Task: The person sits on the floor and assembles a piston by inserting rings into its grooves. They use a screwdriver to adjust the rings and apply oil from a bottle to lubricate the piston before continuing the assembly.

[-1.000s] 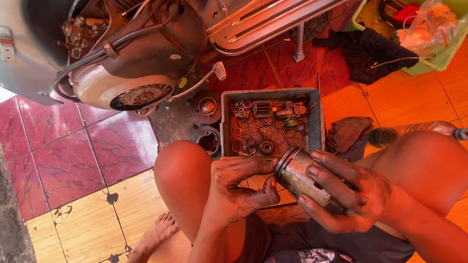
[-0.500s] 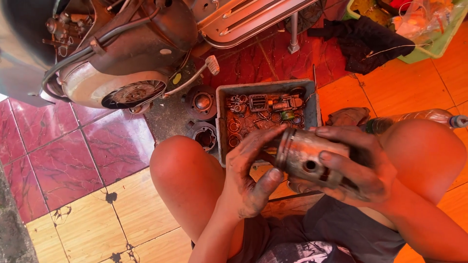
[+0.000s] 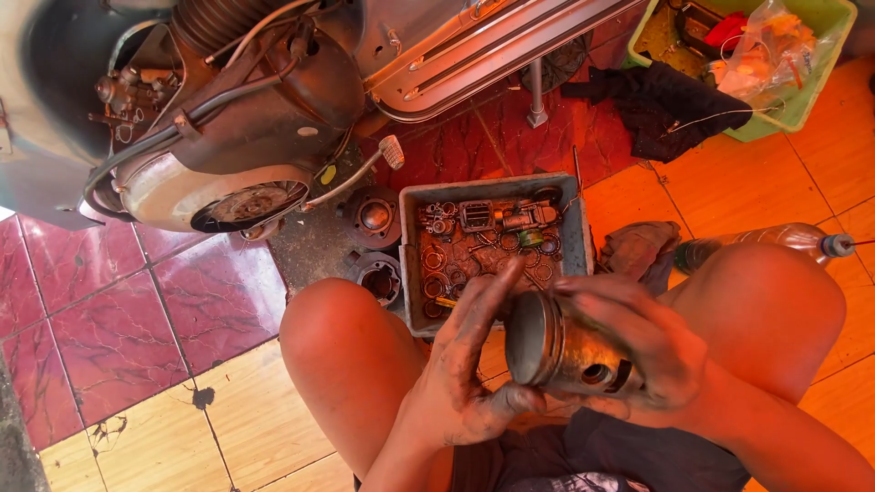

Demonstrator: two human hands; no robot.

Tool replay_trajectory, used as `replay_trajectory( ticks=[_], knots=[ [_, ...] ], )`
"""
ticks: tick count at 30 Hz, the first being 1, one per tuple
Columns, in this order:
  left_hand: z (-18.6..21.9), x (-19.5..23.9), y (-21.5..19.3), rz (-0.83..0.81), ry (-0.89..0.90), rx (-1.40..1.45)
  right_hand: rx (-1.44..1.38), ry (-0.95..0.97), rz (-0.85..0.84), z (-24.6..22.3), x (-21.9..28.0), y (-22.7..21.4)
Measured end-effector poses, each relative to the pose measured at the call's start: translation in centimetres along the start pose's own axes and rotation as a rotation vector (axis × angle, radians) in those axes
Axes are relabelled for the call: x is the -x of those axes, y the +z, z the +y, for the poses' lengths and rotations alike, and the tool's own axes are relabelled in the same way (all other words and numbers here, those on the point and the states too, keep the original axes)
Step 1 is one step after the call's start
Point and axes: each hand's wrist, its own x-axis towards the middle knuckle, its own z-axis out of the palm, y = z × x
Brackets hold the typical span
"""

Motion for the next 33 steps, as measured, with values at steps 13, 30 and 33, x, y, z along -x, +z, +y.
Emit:
replay_trajectory(
  ticks=[13, 30, 33],
  knots=[
    [-3.3, 0.8, 1.6, 0.078, 0.353, -0.307, -0.245, 0.217, -0.039, -2.1, -1.1, 2.0],
    [-6.3, 0.3, 3.6, 0.29, 0.104, -0.34, -0.432, 0.749, 0.194, -0.9, -2.2, 4.6],
    [-5.3, -0.2, 3.5, 0.29, 0.067, -0.274, -0.479, 0.771, 0.223, -0.6, -2.3, 4.7]
  ],
)
